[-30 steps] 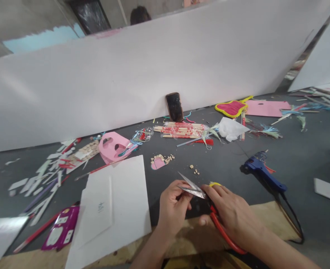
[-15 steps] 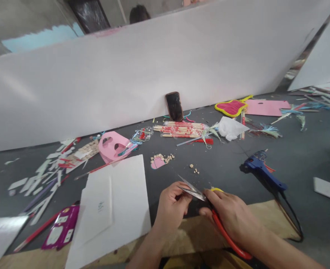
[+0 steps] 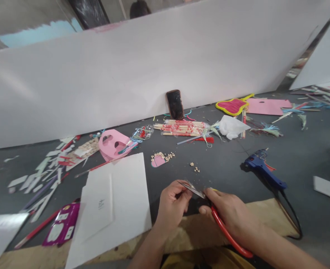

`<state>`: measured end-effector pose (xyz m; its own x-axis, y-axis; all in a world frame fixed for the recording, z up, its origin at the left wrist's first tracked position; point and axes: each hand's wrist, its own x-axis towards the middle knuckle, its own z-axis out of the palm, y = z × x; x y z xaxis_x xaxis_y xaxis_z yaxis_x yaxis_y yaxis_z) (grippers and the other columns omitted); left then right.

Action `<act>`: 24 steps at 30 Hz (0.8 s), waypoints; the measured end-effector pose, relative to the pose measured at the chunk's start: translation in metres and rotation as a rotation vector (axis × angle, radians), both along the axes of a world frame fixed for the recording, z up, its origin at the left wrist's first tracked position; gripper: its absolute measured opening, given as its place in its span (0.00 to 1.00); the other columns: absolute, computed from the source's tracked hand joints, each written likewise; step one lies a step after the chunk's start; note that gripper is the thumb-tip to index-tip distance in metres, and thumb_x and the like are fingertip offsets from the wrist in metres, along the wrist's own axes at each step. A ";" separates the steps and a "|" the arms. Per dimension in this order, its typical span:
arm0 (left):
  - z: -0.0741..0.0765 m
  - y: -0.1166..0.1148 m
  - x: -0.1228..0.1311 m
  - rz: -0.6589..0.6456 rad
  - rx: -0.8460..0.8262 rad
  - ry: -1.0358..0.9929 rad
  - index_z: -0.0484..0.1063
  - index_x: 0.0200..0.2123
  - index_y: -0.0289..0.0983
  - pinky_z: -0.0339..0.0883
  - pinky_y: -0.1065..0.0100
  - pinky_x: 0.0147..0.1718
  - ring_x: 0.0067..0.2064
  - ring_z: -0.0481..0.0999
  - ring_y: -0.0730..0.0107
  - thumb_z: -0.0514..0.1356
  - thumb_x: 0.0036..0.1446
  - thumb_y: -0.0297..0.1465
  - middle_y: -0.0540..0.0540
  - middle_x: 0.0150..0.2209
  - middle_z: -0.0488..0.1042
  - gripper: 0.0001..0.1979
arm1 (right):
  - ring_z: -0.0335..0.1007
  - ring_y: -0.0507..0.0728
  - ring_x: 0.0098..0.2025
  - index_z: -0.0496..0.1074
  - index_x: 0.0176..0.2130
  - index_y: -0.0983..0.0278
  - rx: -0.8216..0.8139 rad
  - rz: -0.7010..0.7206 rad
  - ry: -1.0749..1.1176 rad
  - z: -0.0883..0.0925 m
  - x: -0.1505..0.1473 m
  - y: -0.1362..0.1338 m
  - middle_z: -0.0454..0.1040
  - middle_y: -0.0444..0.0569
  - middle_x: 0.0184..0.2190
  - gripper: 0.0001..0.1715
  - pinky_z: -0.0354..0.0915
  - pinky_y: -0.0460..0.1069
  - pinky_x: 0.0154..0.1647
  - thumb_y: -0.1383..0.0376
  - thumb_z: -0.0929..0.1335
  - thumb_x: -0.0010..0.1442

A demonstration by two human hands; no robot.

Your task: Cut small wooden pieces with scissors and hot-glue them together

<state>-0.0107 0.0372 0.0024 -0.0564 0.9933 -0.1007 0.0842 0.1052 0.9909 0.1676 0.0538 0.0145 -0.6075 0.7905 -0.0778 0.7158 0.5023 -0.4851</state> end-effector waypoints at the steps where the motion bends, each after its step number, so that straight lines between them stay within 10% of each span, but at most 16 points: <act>1: 0.000 0.000 0.000 0.000 -0.014 -0.004 0.74 0.26 0.33 0.59 0.75 0.18 0.19 0.64 0.81 0.58 0.55 0.35 0.44 0.35 0.72 0.12 | 0.68 0.55 0.26 0.64 0.36 0.61 0.016 -0.002 -0.004 0.000 0.000 0.000 0.72 0.47 0.28 0.14 0.57 0.47 0.25 0.55 0.58 0.64; 16: 0.012 0.000 -0.001 -0.039 0.036 0.057 0.75 0.23 0.36 0.65 0.72 0.29 0.31 0.72 0.70 0.58 0.53 0.29 0.46 0.31 0.73 0.09 | 0.70 0.62 0.39 0.62 0.50 0.64 0.192 0.014 0.001 -0.002 0.001 -0.001 0.72 0.56 0.38 0.25 0.65 0.53 0.36 0.52 0.63 0.59; 24: 0.013 0.000 -0.002 -0.043 0.024 0.101 0.76 0.25 0.36 0.65 0.71 0.35 0.34 0.72 0.69 0.57 0.53 0.26 0.47 0.30 0.74 0.09 | 0.72 0.60 0.31 0.64 0.38 0.63 0.105 0.021 -0.128 -0.008 -0.006 -0.003 0.73 0.50 0.30 0.15 0.61 0.50 0.28 0.54 0.59 0.64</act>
<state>-0.0125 0.0375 0.0153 -0.0223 0.9971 -0.0732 0.1879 0.0761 0.9792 0.1620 0.0511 0.0066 -0.6141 0.7859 -0.0726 0.7572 0.5608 -0.3348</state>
